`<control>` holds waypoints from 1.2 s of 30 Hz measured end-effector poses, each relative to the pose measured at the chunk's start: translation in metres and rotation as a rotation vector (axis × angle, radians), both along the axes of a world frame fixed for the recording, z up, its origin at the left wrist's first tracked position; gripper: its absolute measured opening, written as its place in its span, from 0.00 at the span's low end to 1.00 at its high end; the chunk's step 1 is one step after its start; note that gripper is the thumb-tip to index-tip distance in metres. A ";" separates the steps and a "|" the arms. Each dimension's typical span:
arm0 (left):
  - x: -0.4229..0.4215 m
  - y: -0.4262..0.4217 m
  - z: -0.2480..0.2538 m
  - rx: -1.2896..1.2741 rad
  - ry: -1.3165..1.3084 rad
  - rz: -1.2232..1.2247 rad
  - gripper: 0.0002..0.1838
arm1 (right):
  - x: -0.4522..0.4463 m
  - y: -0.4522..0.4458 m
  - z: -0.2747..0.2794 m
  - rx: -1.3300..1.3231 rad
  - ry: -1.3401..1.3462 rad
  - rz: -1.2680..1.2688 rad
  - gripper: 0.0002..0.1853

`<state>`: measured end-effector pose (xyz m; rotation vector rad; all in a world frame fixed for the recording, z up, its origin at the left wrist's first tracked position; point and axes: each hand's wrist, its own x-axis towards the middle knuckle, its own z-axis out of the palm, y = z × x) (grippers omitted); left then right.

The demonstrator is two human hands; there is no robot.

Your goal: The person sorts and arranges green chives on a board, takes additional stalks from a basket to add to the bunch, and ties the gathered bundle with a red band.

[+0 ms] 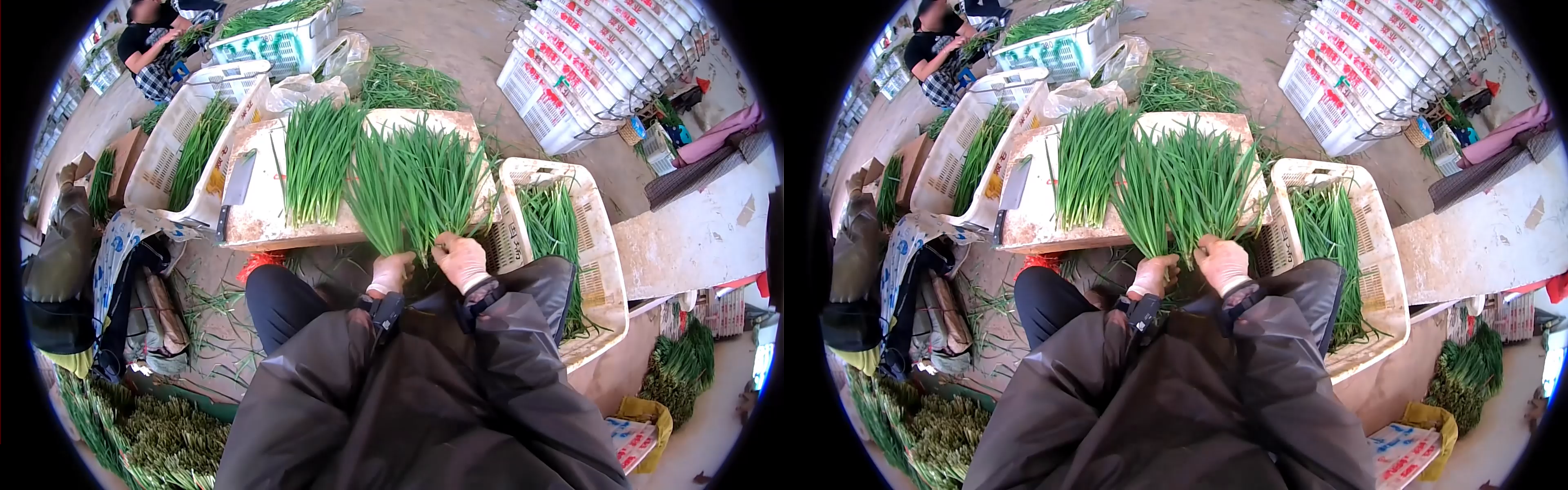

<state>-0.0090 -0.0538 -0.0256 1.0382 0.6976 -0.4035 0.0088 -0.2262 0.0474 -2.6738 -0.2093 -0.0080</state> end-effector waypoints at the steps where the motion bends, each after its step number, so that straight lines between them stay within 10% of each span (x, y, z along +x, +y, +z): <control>1: 0.001 0.000 0.001 -0.011 0.000 -0.007 0.09 | -0.002 0.006 -0.002 -0.202 -0.026 0.018 0.16; 10: 0.008 -0.007 -0.001 0.022 -0.049 0.008 0.13 | 0.008 0.017 -0.038 -0.272 -0.083 -0.079 0.13; 21: 0.011 -0.004 -0.017 -0.071 -0.086 -0.017 0.10 | 0.021 0.000 -0.015 0.899 0.505 -0.268 0.08; 32: 0.004 0.007 -0.009 -0.203 -0.013 -0.011 0.09 | 0.029 -0.001 -0.040 0.200 0.060 -0.158 0.12; 36: 0.002 0.011 0.000 -0.176 -0.023 -0.057 0.07 | 0.029 0.001 -0.041 0.473 0.175 -0.187 0.11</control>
